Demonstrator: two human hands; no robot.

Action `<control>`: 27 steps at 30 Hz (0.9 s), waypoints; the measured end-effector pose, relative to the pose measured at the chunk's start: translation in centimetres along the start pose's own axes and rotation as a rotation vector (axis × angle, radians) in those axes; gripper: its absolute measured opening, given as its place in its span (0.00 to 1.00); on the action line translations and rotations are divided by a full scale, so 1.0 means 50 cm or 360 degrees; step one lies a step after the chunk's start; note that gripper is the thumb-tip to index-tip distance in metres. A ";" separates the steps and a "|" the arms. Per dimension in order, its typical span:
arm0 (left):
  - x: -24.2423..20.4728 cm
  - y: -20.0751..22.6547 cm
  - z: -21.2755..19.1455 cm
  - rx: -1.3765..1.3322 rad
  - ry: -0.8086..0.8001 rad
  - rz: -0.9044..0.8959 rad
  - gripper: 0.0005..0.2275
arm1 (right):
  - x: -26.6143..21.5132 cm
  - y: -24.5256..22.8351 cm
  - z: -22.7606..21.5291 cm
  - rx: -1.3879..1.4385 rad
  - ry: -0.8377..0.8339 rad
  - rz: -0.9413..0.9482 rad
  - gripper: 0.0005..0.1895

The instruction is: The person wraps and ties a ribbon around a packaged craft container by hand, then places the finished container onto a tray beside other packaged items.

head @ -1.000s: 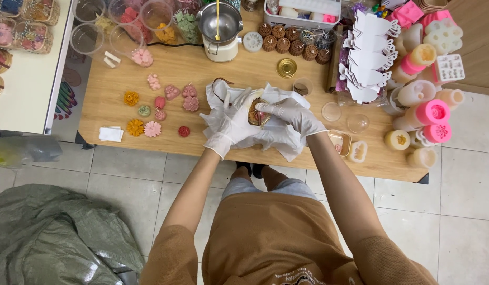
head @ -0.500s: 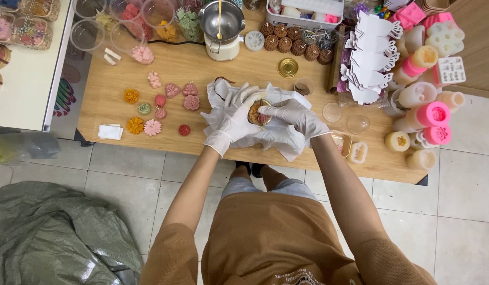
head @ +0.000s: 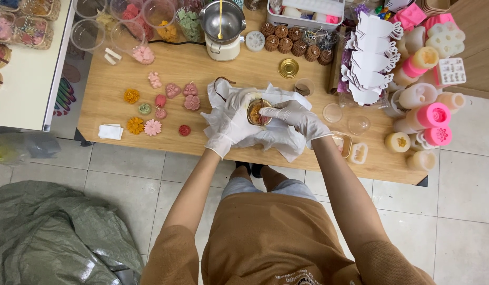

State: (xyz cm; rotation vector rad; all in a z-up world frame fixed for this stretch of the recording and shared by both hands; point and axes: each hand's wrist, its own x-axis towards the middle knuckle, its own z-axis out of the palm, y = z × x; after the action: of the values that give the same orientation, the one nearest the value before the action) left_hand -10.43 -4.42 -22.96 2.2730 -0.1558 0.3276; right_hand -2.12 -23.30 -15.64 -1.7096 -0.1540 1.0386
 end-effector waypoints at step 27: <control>-0.136 0.213 -0.057 -0.2147 0.0409 -0.0911 0.32 | -0.164 -0.026 0.129 0.0130 0.0413 -0.0015 0.26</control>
State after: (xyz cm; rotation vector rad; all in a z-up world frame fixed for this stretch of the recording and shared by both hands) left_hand -19.81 -9.25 -15.44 0.8584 0.3262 0.1178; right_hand -11.11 -22.76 -10.25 -1.7493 0.0463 0.7963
